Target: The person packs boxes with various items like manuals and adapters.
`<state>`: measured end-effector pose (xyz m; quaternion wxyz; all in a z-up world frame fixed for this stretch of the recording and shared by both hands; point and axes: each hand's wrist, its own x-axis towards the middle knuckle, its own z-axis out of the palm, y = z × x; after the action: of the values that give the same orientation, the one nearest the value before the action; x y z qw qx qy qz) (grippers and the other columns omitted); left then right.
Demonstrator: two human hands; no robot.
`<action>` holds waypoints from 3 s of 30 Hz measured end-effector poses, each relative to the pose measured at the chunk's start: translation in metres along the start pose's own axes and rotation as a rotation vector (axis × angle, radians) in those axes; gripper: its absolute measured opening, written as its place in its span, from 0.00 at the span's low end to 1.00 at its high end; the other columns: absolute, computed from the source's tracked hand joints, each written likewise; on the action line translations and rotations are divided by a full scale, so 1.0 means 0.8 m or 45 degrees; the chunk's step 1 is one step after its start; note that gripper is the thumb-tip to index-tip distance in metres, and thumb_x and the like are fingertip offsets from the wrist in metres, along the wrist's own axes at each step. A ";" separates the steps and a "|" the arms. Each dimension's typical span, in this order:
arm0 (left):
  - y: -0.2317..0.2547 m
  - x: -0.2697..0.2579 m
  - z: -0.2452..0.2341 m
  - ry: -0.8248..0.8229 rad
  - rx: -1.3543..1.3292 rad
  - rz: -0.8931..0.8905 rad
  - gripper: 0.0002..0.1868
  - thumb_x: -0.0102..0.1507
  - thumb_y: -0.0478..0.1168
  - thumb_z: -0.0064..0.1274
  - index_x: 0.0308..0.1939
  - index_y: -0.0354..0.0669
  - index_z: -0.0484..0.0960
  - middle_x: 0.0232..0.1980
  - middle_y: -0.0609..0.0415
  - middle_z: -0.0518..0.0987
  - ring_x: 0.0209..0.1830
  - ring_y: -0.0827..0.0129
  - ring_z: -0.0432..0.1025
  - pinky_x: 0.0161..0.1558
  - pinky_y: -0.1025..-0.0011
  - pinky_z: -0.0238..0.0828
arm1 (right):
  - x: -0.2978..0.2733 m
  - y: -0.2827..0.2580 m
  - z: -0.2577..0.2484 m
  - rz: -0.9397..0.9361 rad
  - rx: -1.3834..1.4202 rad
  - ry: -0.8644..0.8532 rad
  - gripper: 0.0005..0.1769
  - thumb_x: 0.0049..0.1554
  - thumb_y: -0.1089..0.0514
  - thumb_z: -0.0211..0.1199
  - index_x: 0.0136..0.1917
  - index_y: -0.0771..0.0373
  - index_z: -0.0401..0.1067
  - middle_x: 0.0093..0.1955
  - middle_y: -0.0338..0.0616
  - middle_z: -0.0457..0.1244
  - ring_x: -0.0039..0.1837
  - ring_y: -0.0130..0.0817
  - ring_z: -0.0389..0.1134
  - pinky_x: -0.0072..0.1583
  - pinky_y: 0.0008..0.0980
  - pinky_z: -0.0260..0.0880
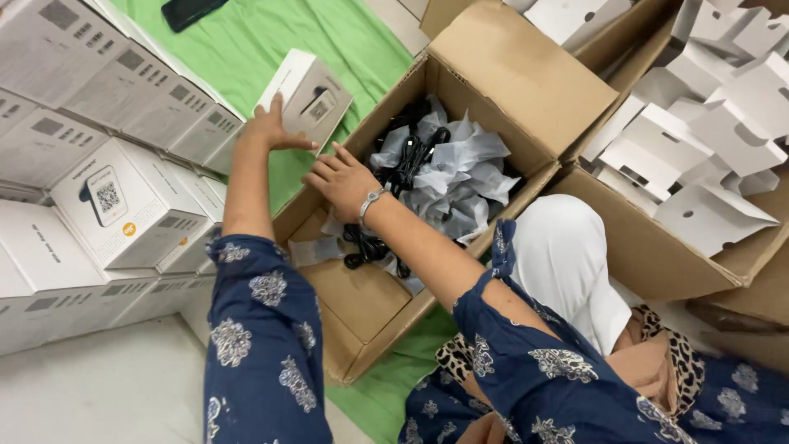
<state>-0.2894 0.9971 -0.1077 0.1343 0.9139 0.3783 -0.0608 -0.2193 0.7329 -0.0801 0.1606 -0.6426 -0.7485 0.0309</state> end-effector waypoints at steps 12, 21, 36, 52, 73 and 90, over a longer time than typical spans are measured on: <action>0.064 0.048 0.046 0.259 0.156 -0.163 0.67 0.39 0.52 0.77 0.75 0.49 0.50 0.62 0.35 0.66 0.62 0.39 0.63 0.56 0.37 0.64 | 0.038 0.011 0.012 -0.018 -0.191 -0.055 0.44 0.45 0.50 0.66 0.74 0.65 0.61 0.74 0.48 0.56 0.78 0.44 0.50 0.79 0.55 0.28; 0.139 -0.002 -0.043 0.623 0.030 -0.147 0.67 0.47 0.53 0.73 0.81 0.54 0.43 0.57 0.39 0.67 0.60 0.44 0.62 0.55 0.41 0.60 | 0.051 0.012 -0.013 0.035 0.041 -0.166 0.50 0.43 0.44 0.70 0.74 0.64 0.60 0.77 0.50 0.53 0.81 0.45 0.45 0.80 0.54 0.24; 0.625 -0.182 -0.042 -0.253 -2.103 0.461 0.51 0.57 0.52 0.64 0.75 0.32 0.55 0.64 0.36 0.73 0.60 0.56 0.73 0.62 0.65 0.70 | -0.498 0.096 -0.350 1.063 1.581 1.049 0.40 0.65 0.36 0.48 0.78 0.66 0.53 0.73 0.50 0.60 0.74 0.41 0.62 0.74 0.44 0.62; 0.824 -0.337 0.105 -0.933 -1.569 0.747 0.56 0.54 0.52 0.65 0.80 0.45 0.53 0.60 0.35 0.75 0.59 0.54 0.73 0.59 0.64 0.69 | -0.806 0.085 -0.299 1.693 1.431 1.363 0.42 0.62 0.33 0.53 0.79 0.61 0.56 0.76 0.42 0.59 0.76 0.32 0.57 0.72 0.35 0.57; 0.882 -0.338 0.093 -0.824 -1.188 0.696 0.58 0.53 0.62 0.64 0.78 0.41 0.53 0.64 0.38 0.71 0.63 0.52 0.71 0.60 0.60 0.69 | -0.833 0.097 -0.284 1.552 1.759 1.676 0.43 0.56 0.33 0.61 0.71 0.66 0.64 0.62 0.48 0.66 0.61 0.31 0.69 0.60 0.29 0.72; 0.892 -0.317 0.111 -0.924 -1.394 0.628 0.38 0.59 0.58 0.58 0.68 0.39 0.73 0.52 0.45 0.82 0.48 0.66 0.78 0.51 0.72 0.73 | -0.858 0.126 -0.301 2.170 1.054 1.148 0.47 0.49 0.29 0.68 0.57 0.78 0.72 0.46 0.57 0.70 0.47 0.41 0.75 0.50 0.34 0.76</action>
<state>0.0361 0.3165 0.0038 0.7030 0.6959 0.0672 -0.1304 0.0285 0.0448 -0.0156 0.5570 -0.8039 0.1500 0.1450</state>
